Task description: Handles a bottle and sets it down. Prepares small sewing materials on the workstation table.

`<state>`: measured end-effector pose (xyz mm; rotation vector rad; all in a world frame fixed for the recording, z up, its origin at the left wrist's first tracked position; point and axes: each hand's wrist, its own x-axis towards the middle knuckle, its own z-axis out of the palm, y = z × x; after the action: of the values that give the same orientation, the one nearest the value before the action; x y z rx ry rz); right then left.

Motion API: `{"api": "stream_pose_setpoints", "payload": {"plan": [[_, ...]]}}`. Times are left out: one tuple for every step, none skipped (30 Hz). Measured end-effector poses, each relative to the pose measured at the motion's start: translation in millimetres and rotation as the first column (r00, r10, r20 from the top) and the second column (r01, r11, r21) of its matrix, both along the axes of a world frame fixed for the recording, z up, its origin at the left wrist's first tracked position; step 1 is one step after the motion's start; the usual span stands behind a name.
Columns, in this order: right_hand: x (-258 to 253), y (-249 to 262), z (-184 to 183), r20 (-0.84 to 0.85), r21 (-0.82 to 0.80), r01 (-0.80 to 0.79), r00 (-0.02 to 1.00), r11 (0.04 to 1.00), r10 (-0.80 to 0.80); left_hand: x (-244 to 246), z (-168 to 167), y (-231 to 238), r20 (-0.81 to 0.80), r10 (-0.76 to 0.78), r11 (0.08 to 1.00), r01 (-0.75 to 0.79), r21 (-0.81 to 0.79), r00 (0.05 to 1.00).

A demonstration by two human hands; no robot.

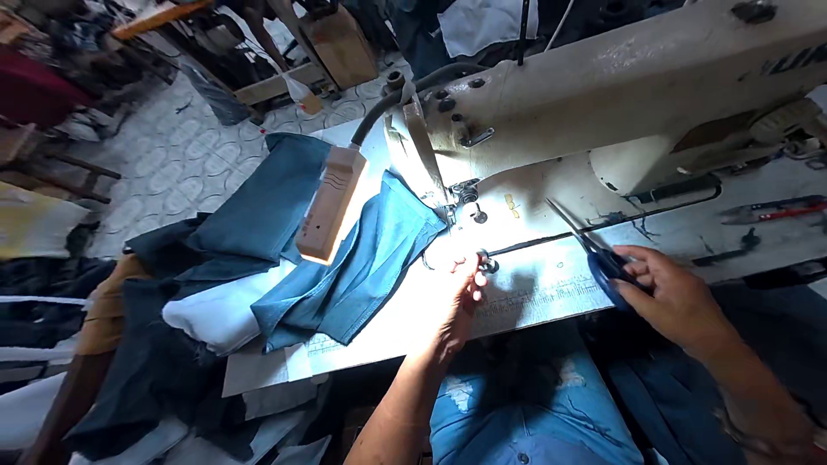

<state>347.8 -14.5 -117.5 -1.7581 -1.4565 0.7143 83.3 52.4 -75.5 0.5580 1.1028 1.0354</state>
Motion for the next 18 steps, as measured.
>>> {"api": "stream_pose_setpoints", "payload": {"plan": [[0,-8,4,-0.273,-0.037,-0.035,0.962,0.999,0.023,-1,2,3,0.009,0.018,1.000,-0.017,-0.016,1.000],[-3,-17,5,-0.562,-0.031,-0.090,0.825,0.995,0.057,-2,4,5,0.015,0.025,1.000,-0.024,-0.019,1.000],[-8,-26,7,-0.765,0.004,-0.168,0.635,0.986,0.111,-3,5,7,0.019,0.027,0.999,-0.027,-0.023,0.999],[-15,-36,7,-0.860,0.058,-0.245,0.481,0.968,0.173,-4,5,8,0.025,0.027,0.999,-0.026,-0.028,0.999],[-24,-45,5,-0.894,0.113,-0.312,0.382,0.943,0.233,-5,5,9,0.039,0.026,0.999,-0.025,-0.036,0.999],[-34,-53,1,-0.905,0.152,-0.362,0.324,0.920,0.277,-5,5,10,0.059,0.025,0.999,-0.022,-0.042,0.998],[-44,-59,-3,-0.910,0.175,-0.394,0.285,0.902,0.301,-5,4,10,0.076,0.022,0.999,-0.018,-0.047,0.997],[-53,-64,-7,-0.907,0.192,-0.418,0.270,0.888,0.323,-4,3,9,0.088,0.023,0.998,-0.019,-0.053,0.996],[-61,-66,-10,-0.901,0.194,-0.433,0.278,0.880,0.335,-3,3,9,0.097,0.022,0.998,-0.017,-0.056,0.995],[-69,-67,-11,-0.898,0.168,-0.434,0.302,0.885,0.319,-2,2,8,0.098,0.020,0.998,-0.015,-0.058,0.995],[-76,-67,-10,-0.895,0.129,-0.423,0.339,0.897,0.289,-1,2,7,0.091,0.022,0.998,-0.017,-0.060,0.996],[-83,-65,-9,-0.882,0.096,-0.401,0.390,0.911,0.265,0,2,6,0.077,0.023,0.998,-0.018,-0.058,0.997],[-88,-64,-10,-0.860,0.082,-0.382,0.439,0.921,0.259,1,1,5,0.069,0.018,0.999,-0.014,-0.051,0.997],[-92,-62,-10,-0.843,0.071,-0.367,0.475,0.927,0.253,1,-1,4,0.071,0.011,0.999,-0.008,-0.046,0.997],[-96,-59,-9,-0.837,0.061,-0.357,0.491,0.932,0.243,2,-3,3,0.074,0.002,0.999,0.001,-0.040,0.997],[-98,-57,-8,-0.838,0.056,-0.355,0.491,0.933,0.237,3,-5,2,0.078,-0.004,0.999,0.007,-0.038,0.997],[-100,-56,-8,-0.844,0.053,-0.356,0.483,0.933,0.232,4,-6,2,0.083,-0.008,0.999,0.011,-0.038,0.996],[-101,-55,-9,-0.848,0.054,-0.356,0.476,0.933,0.231,5,-6,1,0.084,-0.020,0.999,0.023,-0.034,0.996]]}}
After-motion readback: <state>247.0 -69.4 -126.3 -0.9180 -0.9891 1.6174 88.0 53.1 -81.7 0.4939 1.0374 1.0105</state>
